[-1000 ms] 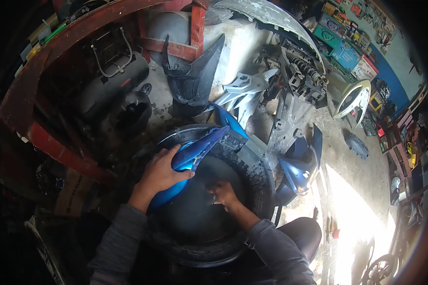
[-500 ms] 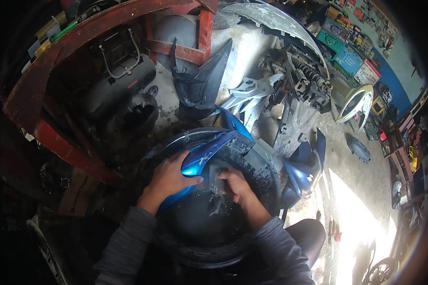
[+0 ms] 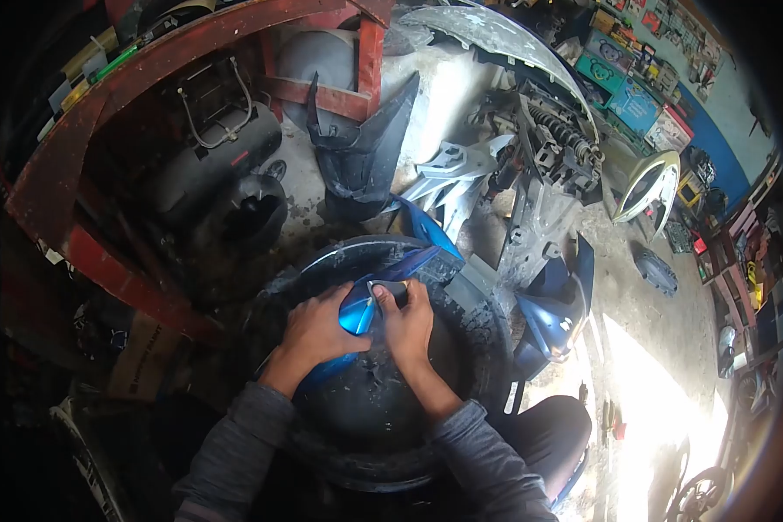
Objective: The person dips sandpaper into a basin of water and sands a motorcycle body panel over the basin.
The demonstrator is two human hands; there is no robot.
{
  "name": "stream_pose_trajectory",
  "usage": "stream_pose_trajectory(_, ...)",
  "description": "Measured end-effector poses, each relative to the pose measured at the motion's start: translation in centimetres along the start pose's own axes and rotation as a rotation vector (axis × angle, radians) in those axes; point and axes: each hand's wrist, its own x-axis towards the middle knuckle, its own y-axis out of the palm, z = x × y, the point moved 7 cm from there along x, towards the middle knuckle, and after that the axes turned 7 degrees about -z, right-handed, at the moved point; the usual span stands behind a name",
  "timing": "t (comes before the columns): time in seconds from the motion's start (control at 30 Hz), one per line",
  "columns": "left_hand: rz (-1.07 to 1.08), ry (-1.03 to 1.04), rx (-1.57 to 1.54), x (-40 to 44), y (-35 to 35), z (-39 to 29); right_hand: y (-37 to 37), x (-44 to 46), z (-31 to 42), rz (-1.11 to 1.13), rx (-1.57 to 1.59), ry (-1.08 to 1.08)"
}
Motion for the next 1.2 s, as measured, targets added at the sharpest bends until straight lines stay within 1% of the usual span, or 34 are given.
stream_pose_trajectory(0.07,-0.043,0.023,-0.015,0.2,0.2,0.3,0.8,-0.6,-1.9,-0.052,0.139,-0.015)
stream_pose_trajectory(0.13,-0.034,0.007,-0.011,0.2,0.2,0.3,0.4,-1.6,-0.8,-0.051,0.083,-0.023)
stream_pose_trajectory(0.2,-0.03,-0.012,-0.012,0.3,0.0,0.3,0.5,-1.2,-0.8,-0.059,0.123,0.021)
stream_pose_trajectory(0.23,-0.03,-0.011,-0.015,0.3,0.0,0.3,0.6,-0.7,0.0,-0.091,0.222,0.081)
stream_pose_trajectory(0.3,-0.021,-0.012,-0.022,0.1,0.5,0.4,0.7,-1.6,-1.2,-0.092,0.173,0.076)
stream_pose_trajectory(0.33,-0.044,-0.017,0.022,0.1,0.6,0.6,0.7,-2.0,-1.3,-0.099,0.135,0.061)
stream_pose_trajectory(0.37,-0.069,-0.023,0.068,0.3,0.4,0.7,0.4,-3.2,-0.8,-0.125,0.103,0.002)
stream_pose_trajectory(0.4,-0.074,-0.022,0.069,0.5,0.2,0.7,0.4,-2.8,-0.2,-0.124,0.106,-0.002)
stream_pose_trajectory(0.47,-0.024,-0.033,0.034,0.4,0.4,0.8,0.5,-1.5,0.3,-0.141,0.15,0.036)
stream_pose_trajectory(0.5,-0.019,-0.034,0.033,0.3,0.6,0.9,0.7,-0.3,-0.2,-0.127,0.137,0.103)
stream_pose_trajectory(0.57,-0.031,0.003,-0.016,0.5,0.2,0.6,0.7,-1.2,-1.7,-0.123,0.106,0.097)
stream_pose_trajectory(0.63,-0.019,-0.007,0.001,0.5,0.0,0.4,0.5,-2.7,-1.3,-0.11,0.075,0.032)
stream_pose_trajectory(0.73,-0.01,-0.034,0.002,0.5,0.3,0.6,0.4,-0.6,-0.4,-0.118,0.072,0.065)
stream_pose_trajectory(0.77,-0.013,-0.033,-0.001,0.4,0.3,0.7,0.9,0.9,-1.5,-0.106,0.116,0.082)
stream_pose_trajectory(0.8,-0.019,-0.026,-0.002,0.4,0.1,0.7,0.7,1.8,-1.1,-0.038,0.107,0.187)
stream_pose_trajectory(0.87,-0.014,-0.032,-0.009,0.5,-0.2,0.6,0.5,2.7,-2.3,-0.001,0.214,0.187)
stream_pose_trajectory(0.93,0.026,-0.057,0.006,0.5,0.0,0.7,-1.1,1.8,0.3,0.108,0.398,0.321)
stream_pose_trajectory(0.97,0.025,-0.063,0.001,0.3,0.0,0.6,-1.3,1.8,0.0,0.183,0.404,0.378)
stream_pose_trajectory(1.0,0.02,-0.059,-0.004,0.2,-0.1,0.4,-2.0,2.0,0.8,0.186,0.399,0.38)
stream_pose_trajectory(1.07,0.017,-0.05,-0.006,0.2,0.0,0.3,-2.4,1.8,2.0,0.302,0.43,0.534)
stream_pose_trajectory(1.1,0.023,-0.055,0.0,0.3,0.3,0.5,-2.4,1.9,1.4,0.347,0.437,0.545)
stream_pose_trajectory(1.13,0.029,-0.062,0.007,0.3,0.4,0.6,-2.5,1.9,1.1,0.348,0.437,0.543)
stream_pose_trajectory(1.2,0.04,-0.067,0.011,0.3,0.3,0.6,-2.4,1.2,0.8,0.398,0.552,0.592)
